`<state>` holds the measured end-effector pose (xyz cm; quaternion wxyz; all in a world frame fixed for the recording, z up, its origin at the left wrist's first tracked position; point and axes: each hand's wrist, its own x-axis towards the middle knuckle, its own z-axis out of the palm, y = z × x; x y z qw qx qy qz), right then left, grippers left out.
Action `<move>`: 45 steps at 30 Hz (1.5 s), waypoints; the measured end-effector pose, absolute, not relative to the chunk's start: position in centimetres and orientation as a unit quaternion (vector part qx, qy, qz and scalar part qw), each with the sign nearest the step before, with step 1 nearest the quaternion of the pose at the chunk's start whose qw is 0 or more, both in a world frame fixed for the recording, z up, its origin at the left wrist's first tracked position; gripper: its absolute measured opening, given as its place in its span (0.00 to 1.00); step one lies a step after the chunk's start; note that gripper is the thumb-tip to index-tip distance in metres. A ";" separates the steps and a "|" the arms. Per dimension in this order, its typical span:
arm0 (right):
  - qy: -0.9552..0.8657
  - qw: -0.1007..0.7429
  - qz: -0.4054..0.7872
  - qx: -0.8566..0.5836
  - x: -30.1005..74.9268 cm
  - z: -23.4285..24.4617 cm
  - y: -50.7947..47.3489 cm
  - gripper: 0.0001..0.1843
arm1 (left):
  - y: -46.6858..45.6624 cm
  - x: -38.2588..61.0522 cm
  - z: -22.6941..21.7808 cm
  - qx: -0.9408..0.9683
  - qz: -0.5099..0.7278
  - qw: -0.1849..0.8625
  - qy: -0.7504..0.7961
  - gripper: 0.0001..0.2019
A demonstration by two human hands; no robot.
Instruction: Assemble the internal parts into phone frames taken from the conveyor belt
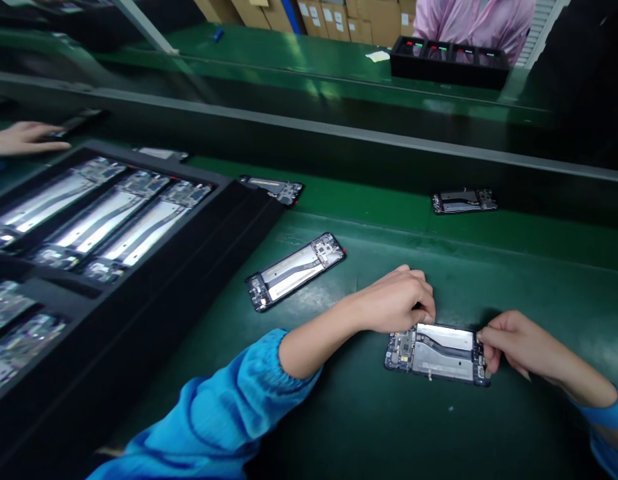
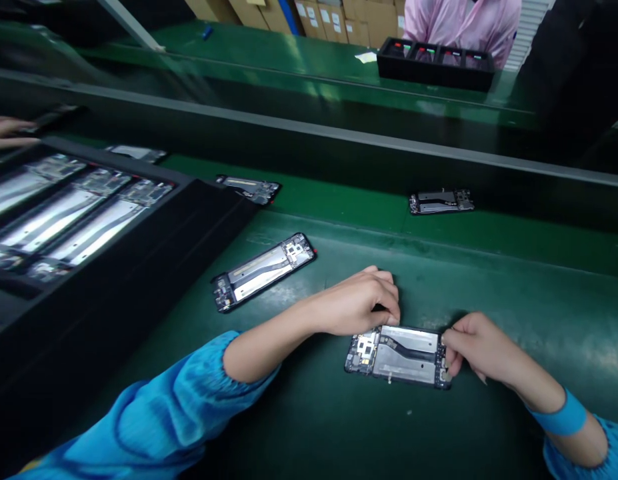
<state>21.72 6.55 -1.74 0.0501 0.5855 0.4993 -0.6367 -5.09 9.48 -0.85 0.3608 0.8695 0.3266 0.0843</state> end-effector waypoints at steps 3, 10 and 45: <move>0.500 0.045 -0.636 0.586 21.6 -1.7 6.6 0.16 | 9.7 -4.2 -0.9 0.871 0.085 0.362 0.321 0.10; 0.504 0.031 -0.634 0.585 21.3 -1.4 6.6 0.15 | 10.4 -1.6 -1.3 0.881 0.084 0.362 0.294 0.10; 0.515 -0.010 -0.625 0.586 20.0 -3.4 5.7 0.20 | 5.6 1.7 -1.5 0.782 0.090 0.336 0.517 0.08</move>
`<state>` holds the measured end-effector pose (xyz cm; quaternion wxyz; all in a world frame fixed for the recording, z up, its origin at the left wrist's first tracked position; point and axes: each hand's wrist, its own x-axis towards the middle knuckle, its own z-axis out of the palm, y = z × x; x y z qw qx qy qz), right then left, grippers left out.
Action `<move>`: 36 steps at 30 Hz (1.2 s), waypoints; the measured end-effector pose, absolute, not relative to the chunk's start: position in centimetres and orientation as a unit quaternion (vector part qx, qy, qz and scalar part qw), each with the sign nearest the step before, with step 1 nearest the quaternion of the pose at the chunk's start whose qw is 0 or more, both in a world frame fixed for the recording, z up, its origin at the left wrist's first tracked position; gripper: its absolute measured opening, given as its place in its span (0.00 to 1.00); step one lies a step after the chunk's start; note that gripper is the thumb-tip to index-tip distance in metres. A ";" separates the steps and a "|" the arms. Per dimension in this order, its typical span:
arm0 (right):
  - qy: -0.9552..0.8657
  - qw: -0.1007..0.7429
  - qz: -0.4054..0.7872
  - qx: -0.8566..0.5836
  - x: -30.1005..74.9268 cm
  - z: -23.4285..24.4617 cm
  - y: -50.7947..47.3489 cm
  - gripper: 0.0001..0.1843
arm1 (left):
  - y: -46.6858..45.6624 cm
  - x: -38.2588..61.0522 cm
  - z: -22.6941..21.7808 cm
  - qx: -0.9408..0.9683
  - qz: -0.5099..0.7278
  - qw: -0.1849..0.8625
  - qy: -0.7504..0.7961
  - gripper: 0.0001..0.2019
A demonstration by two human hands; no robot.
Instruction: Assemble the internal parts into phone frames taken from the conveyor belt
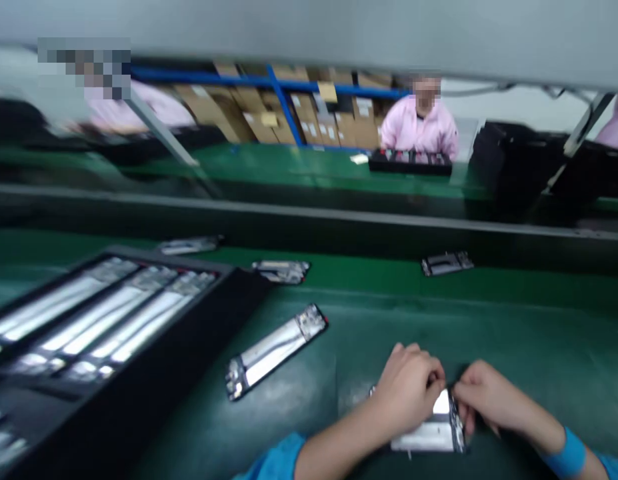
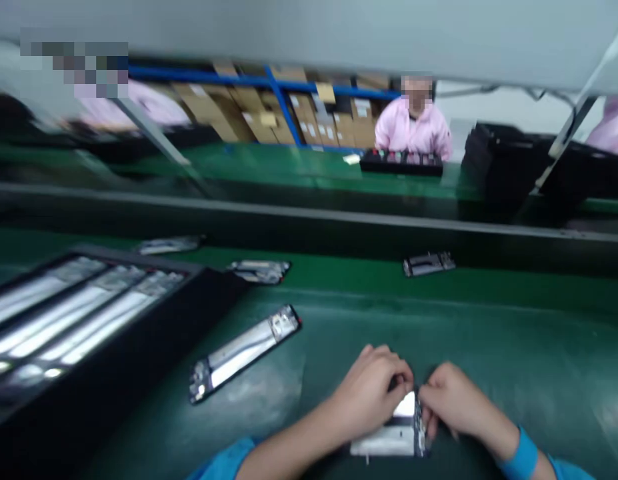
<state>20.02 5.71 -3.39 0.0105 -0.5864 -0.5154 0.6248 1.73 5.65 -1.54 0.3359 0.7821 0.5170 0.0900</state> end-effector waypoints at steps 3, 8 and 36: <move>-0.531 0.028 0.607 -0.591 19.1 -5.0 5.9 0.21 | 5.5 1.4 -2.0 0.771 0.072 0.316 0.548 0.05; -0.543 0.068 0.616 -0.566 19.6 -7.0 6.0 0.20 | 5.2 1.3 -3.2 0.767 0.031 0.294 0.570 0.10; -0.582 0.354 0.549 -0.485 19.9 -4.0 5.4 0.13 | 4.8 1.5 -1.2 0.742 0.266 0.330 0.519 0.07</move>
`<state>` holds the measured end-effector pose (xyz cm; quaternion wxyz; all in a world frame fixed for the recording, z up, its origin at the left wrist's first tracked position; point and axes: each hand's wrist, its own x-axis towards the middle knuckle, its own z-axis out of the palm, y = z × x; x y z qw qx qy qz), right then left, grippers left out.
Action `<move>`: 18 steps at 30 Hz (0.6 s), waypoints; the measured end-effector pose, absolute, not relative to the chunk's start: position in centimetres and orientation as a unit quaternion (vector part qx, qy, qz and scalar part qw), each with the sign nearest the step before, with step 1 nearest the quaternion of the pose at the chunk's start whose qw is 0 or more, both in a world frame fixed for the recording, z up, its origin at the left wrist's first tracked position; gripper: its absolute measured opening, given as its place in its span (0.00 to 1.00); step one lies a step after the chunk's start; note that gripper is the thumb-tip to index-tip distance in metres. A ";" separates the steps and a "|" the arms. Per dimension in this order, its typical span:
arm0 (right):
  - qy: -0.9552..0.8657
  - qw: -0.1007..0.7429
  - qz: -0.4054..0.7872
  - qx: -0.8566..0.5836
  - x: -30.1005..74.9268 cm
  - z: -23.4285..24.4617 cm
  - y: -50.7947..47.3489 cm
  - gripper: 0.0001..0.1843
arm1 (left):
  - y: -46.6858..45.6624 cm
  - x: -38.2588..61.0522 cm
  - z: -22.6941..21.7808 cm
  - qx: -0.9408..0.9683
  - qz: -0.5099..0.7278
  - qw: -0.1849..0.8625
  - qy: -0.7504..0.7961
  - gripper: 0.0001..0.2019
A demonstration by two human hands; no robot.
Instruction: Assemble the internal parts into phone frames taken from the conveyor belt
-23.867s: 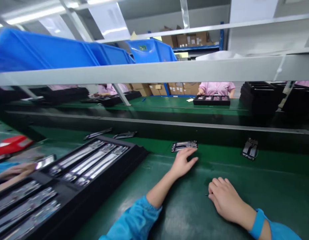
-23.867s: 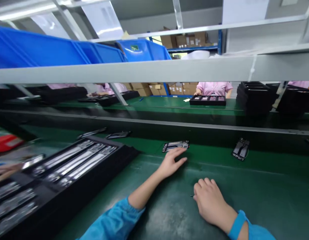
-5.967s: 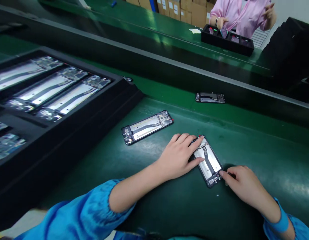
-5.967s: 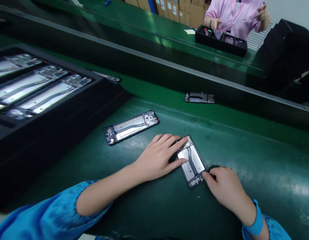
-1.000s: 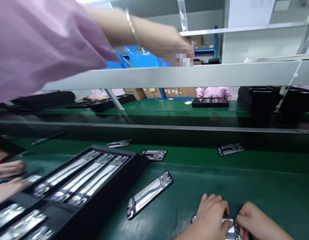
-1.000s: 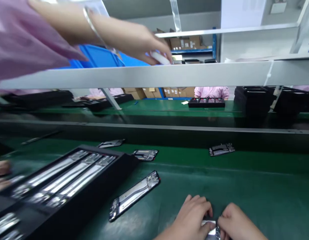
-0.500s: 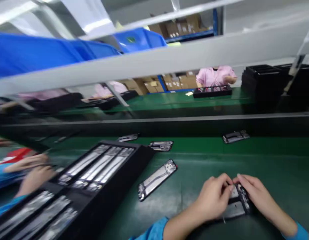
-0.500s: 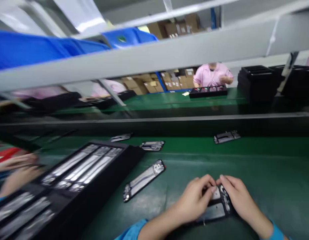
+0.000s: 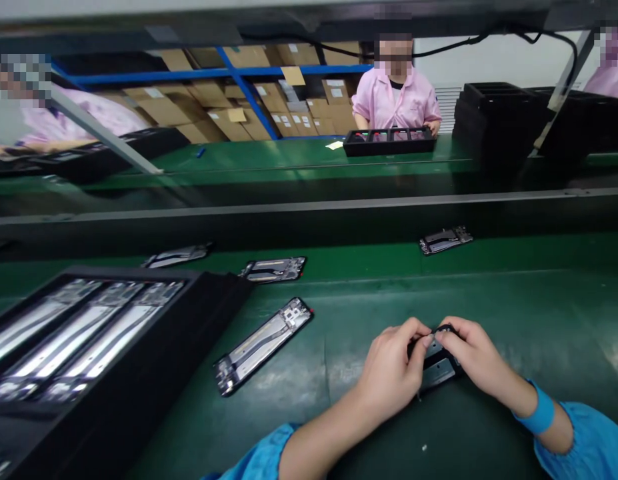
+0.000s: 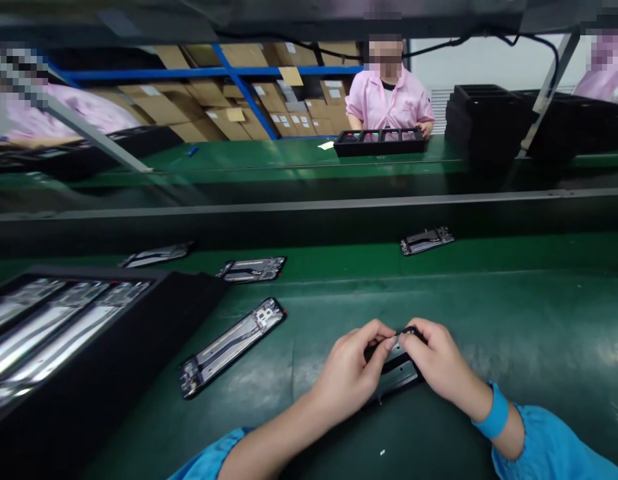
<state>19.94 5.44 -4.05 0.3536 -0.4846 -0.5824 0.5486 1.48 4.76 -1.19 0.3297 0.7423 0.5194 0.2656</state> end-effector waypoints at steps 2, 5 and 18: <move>-0.584 0.353 0.550 -0.482 19.9 -4.2 5.4 0.13 | 4.7 1.5 -1.2 0.739 0.264 0.334 0.522 0.07; -0.586 0.360 0.539 -0.486 19.8 -4.4 5.2 0.13 | 4.6 1.6 -1.1 0.734 0.265 0.342 0.524 0.08; -0.576 0.385 0.514 -0.506 19.3 -4.3 4.9 0.11 | 4.7 2.0 -1.5 0.719 0.266 0.351 0.537 0.08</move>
